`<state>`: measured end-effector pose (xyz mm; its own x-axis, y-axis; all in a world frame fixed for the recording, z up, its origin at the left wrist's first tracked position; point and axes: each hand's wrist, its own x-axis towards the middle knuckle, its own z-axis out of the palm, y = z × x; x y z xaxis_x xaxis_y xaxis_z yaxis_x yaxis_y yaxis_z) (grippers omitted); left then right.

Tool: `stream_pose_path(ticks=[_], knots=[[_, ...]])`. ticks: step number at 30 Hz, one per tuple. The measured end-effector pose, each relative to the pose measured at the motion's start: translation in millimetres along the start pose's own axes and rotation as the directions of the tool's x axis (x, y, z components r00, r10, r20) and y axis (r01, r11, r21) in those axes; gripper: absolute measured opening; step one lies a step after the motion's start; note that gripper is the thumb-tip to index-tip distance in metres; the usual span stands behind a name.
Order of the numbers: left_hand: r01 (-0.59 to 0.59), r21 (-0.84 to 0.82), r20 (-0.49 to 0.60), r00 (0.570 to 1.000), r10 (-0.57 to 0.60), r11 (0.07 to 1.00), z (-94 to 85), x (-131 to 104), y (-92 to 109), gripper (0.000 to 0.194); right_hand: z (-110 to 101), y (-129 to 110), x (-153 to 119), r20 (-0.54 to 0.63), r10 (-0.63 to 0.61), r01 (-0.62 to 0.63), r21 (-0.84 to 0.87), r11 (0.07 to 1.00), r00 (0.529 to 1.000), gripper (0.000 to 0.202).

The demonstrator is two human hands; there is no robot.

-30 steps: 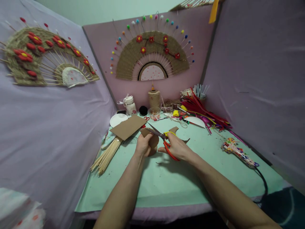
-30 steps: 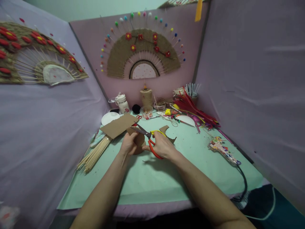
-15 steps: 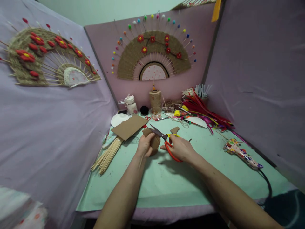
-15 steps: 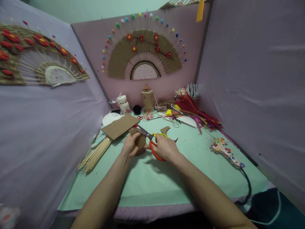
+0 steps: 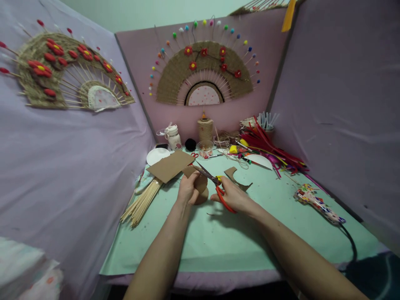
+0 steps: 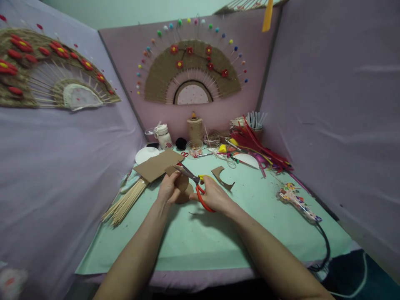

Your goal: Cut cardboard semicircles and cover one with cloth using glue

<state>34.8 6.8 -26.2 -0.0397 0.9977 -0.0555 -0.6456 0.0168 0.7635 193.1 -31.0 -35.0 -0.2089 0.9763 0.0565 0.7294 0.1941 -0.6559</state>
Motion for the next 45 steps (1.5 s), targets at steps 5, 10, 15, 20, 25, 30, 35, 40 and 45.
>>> stream_pose_path(ticks=[5,10,15,20,25,30,35,40,45], knots=[[-0.026,0.008,0.034,0.999,0.025,1.0,-1.8,1,-2,0.029,-2,-6,-3,0.002,0.018,-0.018,-0.014,1.0,1.0,0.047],[-0.044,0.047,0.042,0.998,0.042,0.998,-1.6,0,-2,0.03,-6,-12,-7,0.046,0.064,-0.062,-0.034,0.997,0.997,0.045],[-0.069,0.085,0.041,0.997,0.066,0.994,-0.1,-2,2,0.031,-10,-17,-12,0.071,0.114,-0.11,-0.054,0.992,0.991,0.044],[-0.083,0.132,0.039,0.996,0.078,0.988,-1.6,-2,2,0.031,-9,-17,-14,0.068,0.095,-0.089,-0.096,0.991,0.993,0.045],[-0.054,0.129,0.056,0.997,0.047,0.99,-4.3,0,1,0.032,-7,-18,-14,0.078,0.089,-0.071,-0.211,0.975,0.993,0.049],[-0.026,0.109,0.054,0.998,0.02,0.994,-3.8,-1,2,0.032,-6,-20,-16,0.089,0.084,-0.053,-0.304,0.951,0.992,0.055],[-0.004,0.119,0.048,0.999,-0.001,0.993,-3.6,-2,4,0.036,-6,-23,-17,0.087,0.095,-0.059,-0.353,0.934,0.992,0.059],[0.008,0.125,0.041,0.999,-0.013,0.992,-3.1,-2,6,0.037,-5,-23,-18,0.078,0.098,-0.061,-0.389,0.919,0.992,0.06],[0.017,0.129,0.052,0.998,-0.024,0.992,-2.3,-3,8,0.037,-4,-21,-17,0.039,0.083,-0.058,-0.438,0.897,0.996,0.063]])
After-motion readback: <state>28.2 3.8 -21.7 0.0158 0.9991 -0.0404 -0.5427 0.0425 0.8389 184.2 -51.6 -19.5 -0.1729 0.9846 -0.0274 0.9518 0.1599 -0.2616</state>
